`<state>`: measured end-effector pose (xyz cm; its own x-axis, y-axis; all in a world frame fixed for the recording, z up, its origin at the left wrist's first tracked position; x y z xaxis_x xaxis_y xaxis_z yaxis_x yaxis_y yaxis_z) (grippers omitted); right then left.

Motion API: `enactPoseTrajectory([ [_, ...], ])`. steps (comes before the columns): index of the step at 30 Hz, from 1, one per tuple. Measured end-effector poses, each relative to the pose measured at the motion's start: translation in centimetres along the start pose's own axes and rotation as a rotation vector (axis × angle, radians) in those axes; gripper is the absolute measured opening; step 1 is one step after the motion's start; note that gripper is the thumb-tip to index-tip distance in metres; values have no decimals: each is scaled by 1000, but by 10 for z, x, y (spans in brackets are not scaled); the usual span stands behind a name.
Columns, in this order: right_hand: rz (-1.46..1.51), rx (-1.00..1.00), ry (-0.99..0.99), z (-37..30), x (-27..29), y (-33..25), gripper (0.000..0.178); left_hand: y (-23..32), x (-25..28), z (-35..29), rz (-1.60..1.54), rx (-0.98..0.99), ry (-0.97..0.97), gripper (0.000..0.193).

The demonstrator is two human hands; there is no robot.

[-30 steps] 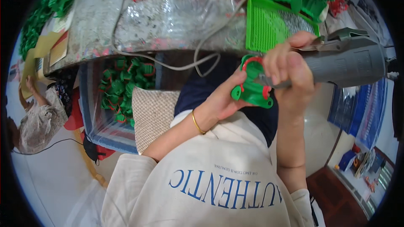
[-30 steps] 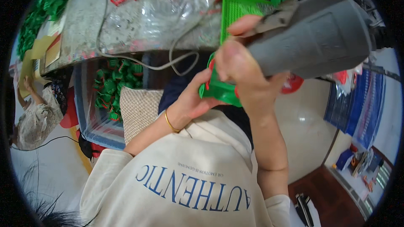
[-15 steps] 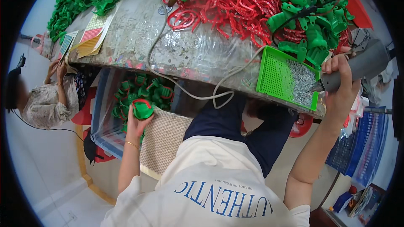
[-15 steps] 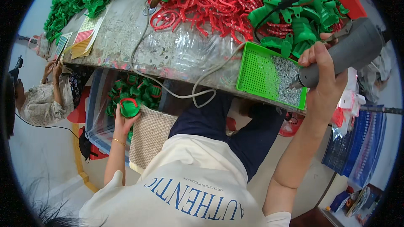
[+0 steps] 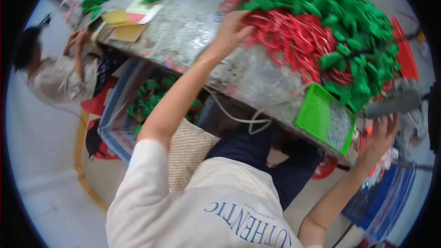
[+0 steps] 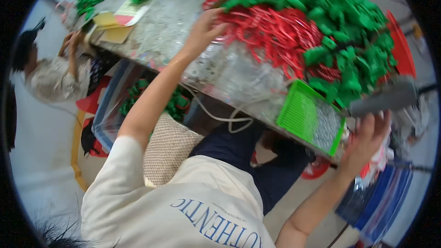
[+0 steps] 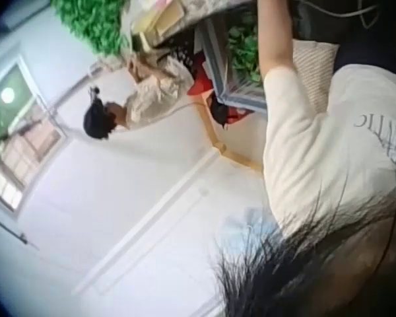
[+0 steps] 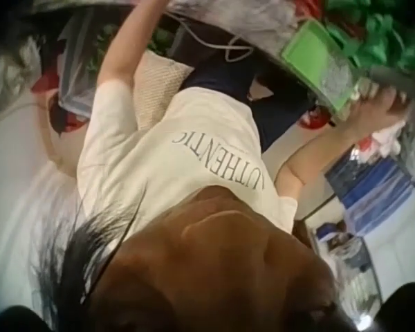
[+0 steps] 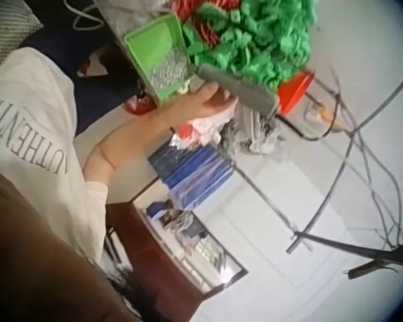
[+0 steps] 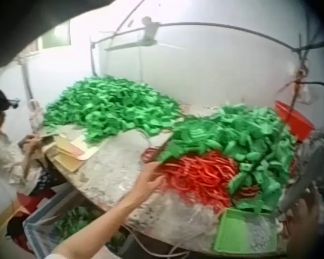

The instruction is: Assembling red and green plastic components using a handheld heat tool at a workbench.

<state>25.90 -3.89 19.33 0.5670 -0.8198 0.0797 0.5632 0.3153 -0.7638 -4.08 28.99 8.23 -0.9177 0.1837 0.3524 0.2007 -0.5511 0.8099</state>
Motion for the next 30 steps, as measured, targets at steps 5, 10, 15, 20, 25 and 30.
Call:
enactPoseTrajectory([
  [5,-139,-24,-38,-26,30,-4,52,-55,-42,60,235,85,141,48],
  [10,-144,-197,-75,-58,52,21,46,-66,-37,57,203,211,215,24],
  [15,-154,-209,-138,-76,33,29,43,-33,-11,30,76,200,342,17],
  [20,-21,-308,-273,-99,-19,23,41,63,-2,-67,-197,94,132,10],
  [25,179,-499,-458,-122,-60,19,42,135,-33,-173,-300,-87,-267,18],
  [30,110,-422,-682,-132,-101,9,35,152,-18,-205,-122,-125,-273,20],
])
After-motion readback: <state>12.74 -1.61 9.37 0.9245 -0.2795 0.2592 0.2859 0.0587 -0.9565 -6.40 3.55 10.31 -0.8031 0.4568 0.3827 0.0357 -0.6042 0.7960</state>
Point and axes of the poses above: each hand's wrist, its own z-axis towards the middle knuckle, its own x-axis out of the back of the hand, y = z × x, the point moved 7 cm from there along z, towards the middle knuckle, and after that the axes turned 12 degrees about x, right-handed, at the moved point
